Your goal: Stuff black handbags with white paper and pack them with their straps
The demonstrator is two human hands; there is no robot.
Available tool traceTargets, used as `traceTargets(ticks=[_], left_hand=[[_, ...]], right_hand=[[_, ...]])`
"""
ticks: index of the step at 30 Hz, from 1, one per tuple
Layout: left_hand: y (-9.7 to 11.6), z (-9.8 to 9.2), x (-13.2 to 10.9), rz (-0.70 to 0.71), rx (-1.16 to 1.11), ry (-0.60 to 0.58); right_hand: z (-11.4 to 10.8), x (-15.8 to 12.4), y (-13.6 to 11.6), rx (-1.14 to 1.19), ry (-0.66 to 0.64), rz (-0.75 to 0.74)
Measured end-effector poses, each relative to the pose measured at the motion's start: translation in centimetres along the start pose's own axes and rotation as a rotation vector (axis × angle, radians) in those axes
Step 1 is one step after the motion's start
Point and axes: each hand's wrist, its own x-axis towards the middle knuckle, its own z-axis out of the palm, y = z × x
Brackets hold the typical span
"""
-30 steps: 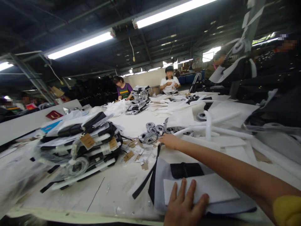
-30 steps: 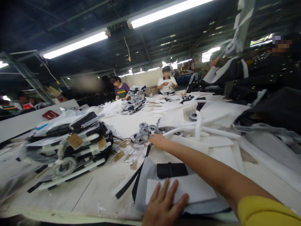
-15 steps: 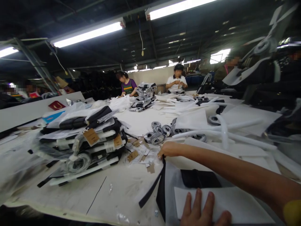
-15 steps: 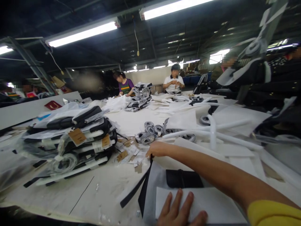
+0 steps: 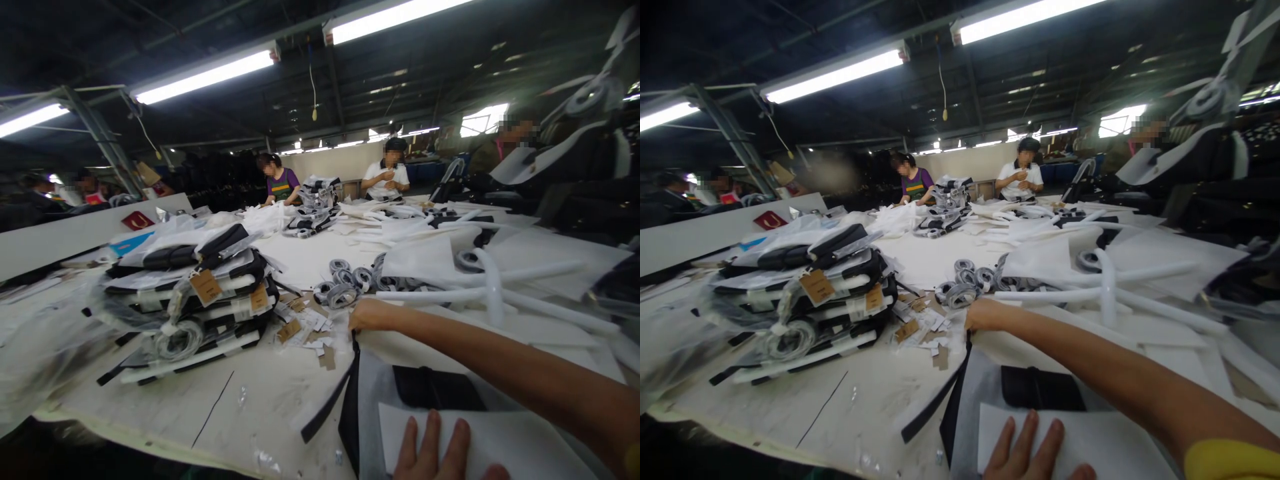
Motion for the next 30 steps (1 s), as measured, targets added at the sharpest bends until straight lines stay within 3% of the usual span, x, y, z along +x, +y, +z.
traceTargets(ticks=[4,6,11,17,22,24,27,30], left_hand=[[0.3,0.3,-0.7,0.04,0.012,-0.103],[0.1,0.2,-0.6,0.039,0.012,-0.092],[-0.5,-0.8,1.5,0.003,-0.027,-0.025],[-0.2,-0.8,1.8,-0.085,-0.061,0.001],[-1.6,-2.4,1.8,0.072,-0.079,-0.266],[-2.4,-3.5,2.5,0.108,-0.081,-0.369],[-3.1,-4.9,3.7,0.178,-0.095,-0.516],[-3.3,-5.8,4.7,0.214,-0.13,-0.637]], right_hand=[[-0.2,-0.2,-1.5,0.055,0.065,-0.041],[-1.2,-1.7,-1.4,0.077,0.14,-0.009],[-3.1,-9.6,-1.1,0.1,0.366,0.226],[0.6,-20.3,-1.8,0.113,0.406,0.565],[1.9,-24.2,-2.2,0.138,0.425,0.683],[1.4,-25.4,-3.6,0.137,0.52,0.715],[1.0,-28.1,-8.2,0.154,0.686,0.82],[2.0,-31.6,-14.3,0.228,0.719,1.078]])
